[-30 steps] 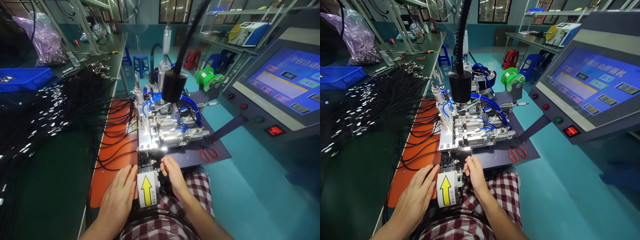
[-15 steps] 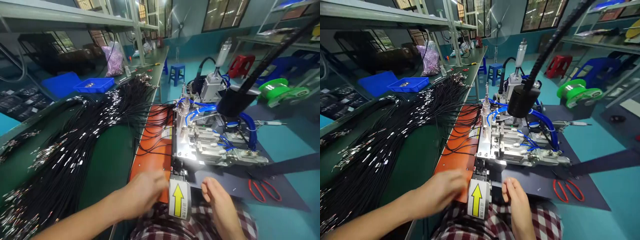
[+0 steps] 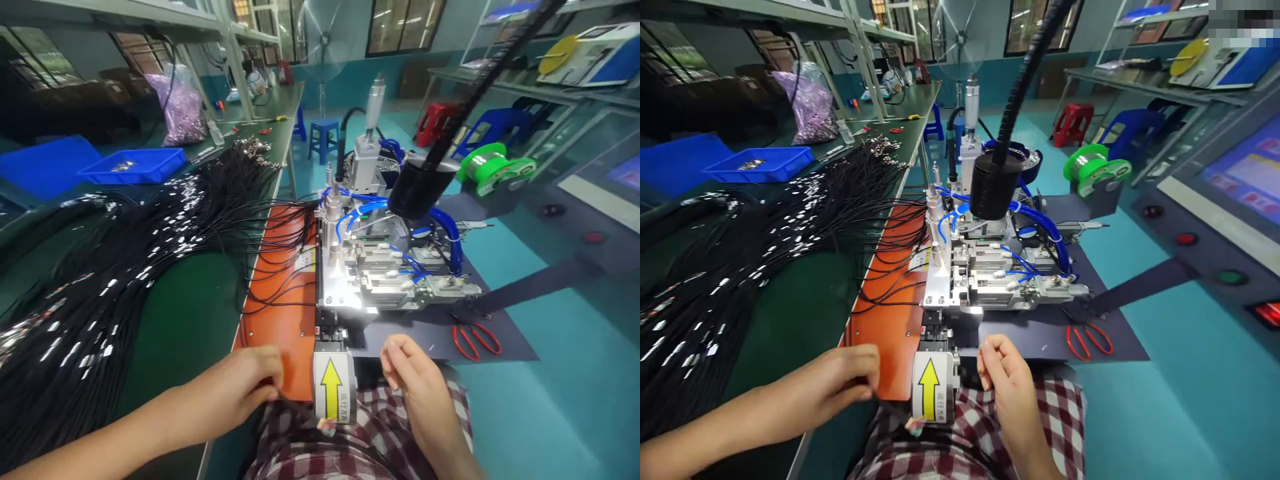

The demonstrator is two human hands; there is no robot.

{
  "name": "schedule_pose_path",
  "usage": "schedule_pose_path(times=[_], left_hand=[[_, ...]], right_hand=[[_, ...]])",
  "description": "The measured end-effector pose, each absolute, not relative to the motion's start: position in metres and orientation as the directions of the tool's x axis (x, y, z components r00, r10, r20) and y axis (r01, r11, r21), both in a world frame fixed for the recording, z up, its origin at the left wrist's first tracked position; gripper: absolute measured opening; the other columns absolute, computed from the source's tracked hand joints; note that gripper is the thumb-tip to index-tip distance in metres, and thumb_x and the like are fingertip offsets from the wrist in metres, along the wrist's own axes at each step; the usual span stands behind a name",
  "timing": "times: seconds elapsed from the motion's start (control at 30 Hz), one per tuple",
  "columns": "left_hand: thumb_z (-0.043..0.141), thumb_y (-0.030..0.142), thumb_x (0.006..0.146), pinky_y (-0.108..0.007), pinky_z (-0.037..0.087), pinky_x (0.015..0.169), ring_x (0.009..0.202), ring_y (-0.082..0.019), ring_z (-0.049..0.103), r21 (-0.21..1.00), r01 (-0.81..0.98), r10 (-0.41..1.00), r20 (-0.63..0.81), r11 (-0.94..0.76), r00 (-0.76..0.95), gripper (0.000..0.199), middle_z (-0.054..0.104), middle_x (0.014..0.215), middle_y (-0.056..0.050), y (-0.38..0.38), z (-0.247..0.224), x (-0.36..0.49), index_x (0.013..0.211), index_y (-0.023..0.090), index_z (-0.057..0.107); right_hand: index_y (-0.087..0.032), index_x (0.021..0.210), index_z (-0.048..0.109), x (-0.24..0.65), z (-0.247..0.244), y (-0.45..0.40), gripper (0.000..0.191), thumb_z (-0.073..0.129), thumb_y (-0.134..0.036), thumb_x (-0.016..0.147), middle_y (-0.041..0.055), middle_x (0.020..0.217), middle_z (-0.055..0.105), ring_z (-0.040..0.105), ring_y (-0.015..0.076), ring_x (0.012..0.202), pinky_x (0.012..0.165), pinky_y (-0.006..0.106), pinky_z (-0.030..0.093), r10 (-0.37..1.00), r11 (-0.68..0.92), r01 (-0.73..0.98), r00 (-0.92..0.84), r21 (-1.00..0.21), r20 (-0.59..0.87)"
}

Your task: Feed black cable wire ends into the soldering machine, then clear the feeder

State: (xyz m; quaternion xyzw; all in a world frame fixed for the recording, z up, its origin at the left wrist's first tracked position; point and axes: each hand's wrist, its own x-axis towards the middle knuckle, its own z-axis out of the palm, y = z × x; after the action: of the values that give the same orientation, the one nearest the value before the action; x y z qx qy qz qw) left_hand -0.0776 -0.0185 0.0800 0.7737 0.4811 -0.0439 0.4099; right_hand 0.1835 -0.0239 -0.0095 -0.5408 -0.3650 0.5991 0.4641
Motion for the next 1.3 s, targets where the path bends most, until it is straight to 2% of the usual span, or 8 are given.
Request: schedule_pose_path(times=[0.07,0.17,0.23,0.33,0.5,0.63,0.97,1.3], left_hand=[[0.049,0.012,0.079,-0.022,0.038,0.062,0.071,-0.013,0.053,0.665,0.746,0.656,-0.548,-0.035,0.52,0.011,0.059,0.08,0.002,-0.018,0.077,-0.08,0.075,0.019,0.057],[0.048,0.021,0.083,-0.021,0.037,0.058,0.067,-0.012,0.05,0.706,0.705,0.779,-0.48,0.072,0.402,0.011,0.056,0.075,0.002,-0.012,0.072,-0.076,0.077,0.019,0.056],[0.045,0.028,0.087,-0.021,0.035,0.056,0.066,-0.012,0.049,0.721,0.691,0.854,-0.392,0.053,0.343,0.015,0.055,0.074,0.002,-0.005,0.07,-0.067,0.079,0.019,0.055],[0.044,0.029,0.088,-0.021,0.036,0.057,0.067,-0.013,0.05,0.718,0.696,0.861,-0.345,-0.014,0.373,0.017,0.056,0.074,0.002,0.004,0.065,-0.05,0.079,0.02,0.055],[0.041,0.028,0.089,-0.023,0.038,0.06,0.069,-0.015,0.053,0.698,0.711,0.844,-0.329,-0.084,0.423,0.014,0.06,0.078,0.001,0.007,0.058,-0.026,0.084,0.021,0.053],[0.04,0.03,0.091,-0.024,0.038,0.062,0.071,-0.014,0.054,0.765,0.628,0.797,-0.287,-0.143,0.531,0.018,0.061,0.08,0.001,0.013,0.062,-0.002,0.088,0.022,0.056],[0.053,0.031,0.082,-0.02,0.033,0.047,0.051,-0.009,0.043,0.887,0.456,0.835,-0.306,0.075,0.457,0.02,0.052,0.059,0.003,0.017,0.052,0.015,0.072,0.015,0.06],[0.055,0.032,0.082,-0.022,0.035,0.054,0.059,-0.011,0.045,0.925,0.352,0.837,-0.302,0.142,0.456,0.021,0.053,0.063,0.001,0.016,0.048,0.016,0.072,0.014,0.06]], right_hand=[[-0.019,0.067,0.045,0.182,-0.008,-0.024,0.034,0.054,-0.046,0.085,-0.0051,0.06,0.042,0.032,0.0089,0.052,0.05,0.023,0.028,0.956,-0.288,-0.161,0.014,-0.944,-0.294],[-0.019,0.07,0.049,0.176,-0.005,-0.024,0.031,0.054,-0.045,0.085,-0.0051,0.06,0.042,0.034,0.0084,0.051,0.05,0.023,0.028,0.958,-0.286,-0.148,-0.037,-0.947,-0.284],[-0.019,0.078,0.054,0.169,-0.001,-0.023,0.029,0.051,-0.046,0.087,-0.0044,0.062,0.045,0.036,0.0084,0.051,0.05,0.023,0.029,0.959,-0.278,-0.156,-0.104,-0.948,-0.264],[-0.019,0.087,0.057,0.162,0.003,-0.02,0.029,0.046,-0.045,0.089,-0.0032,0.065,0.048,0.039,0.0088,0.053,0.051,0.023,0.032,0.967,-0.238,-0.168,-0.139,-0.957,-0.216],[-0.019,0.072,0.05,0.162,0.003,-0.013,0.022,0.055,-0.035,0.086,-0.0045,0.063,0.045,0.037,0.0082,0.053,0.05,0.022,0.031,0.978,-0.198,-0.116,-0.092,-0.973,-0.188],[-0.019,0.073,0.052,0.166,0.002,-0.015,0.019,0.056,-0.031,0.086,-0.0042,0.065,0.046,0.037,0.0079,0.054,0.051,0.022,0.032,0.982,-0.161,-0.113,-0.121,-0.981,-0.147],[-0.017,0.075,0.06,0.184,0.0,-0.013,0.023,0.056,-0.037,0.085,-0.0023,0.063,0.052,0.039,0.0079,0.052,0.049,0.022,0.031,0.962,-0.265,-0.353,-0.157,-0.898,-0.222],[-0.018,0.073,0.059,0.181,0.009,-0.016,0.015,0.062,-0.03,0.081,-0.0034,0.063,0.05,0.04,0.0084,0.051,0.048,0.022,0.033,0.973,-0.215,-0.141,-0.113,-0.966,-0.2]])
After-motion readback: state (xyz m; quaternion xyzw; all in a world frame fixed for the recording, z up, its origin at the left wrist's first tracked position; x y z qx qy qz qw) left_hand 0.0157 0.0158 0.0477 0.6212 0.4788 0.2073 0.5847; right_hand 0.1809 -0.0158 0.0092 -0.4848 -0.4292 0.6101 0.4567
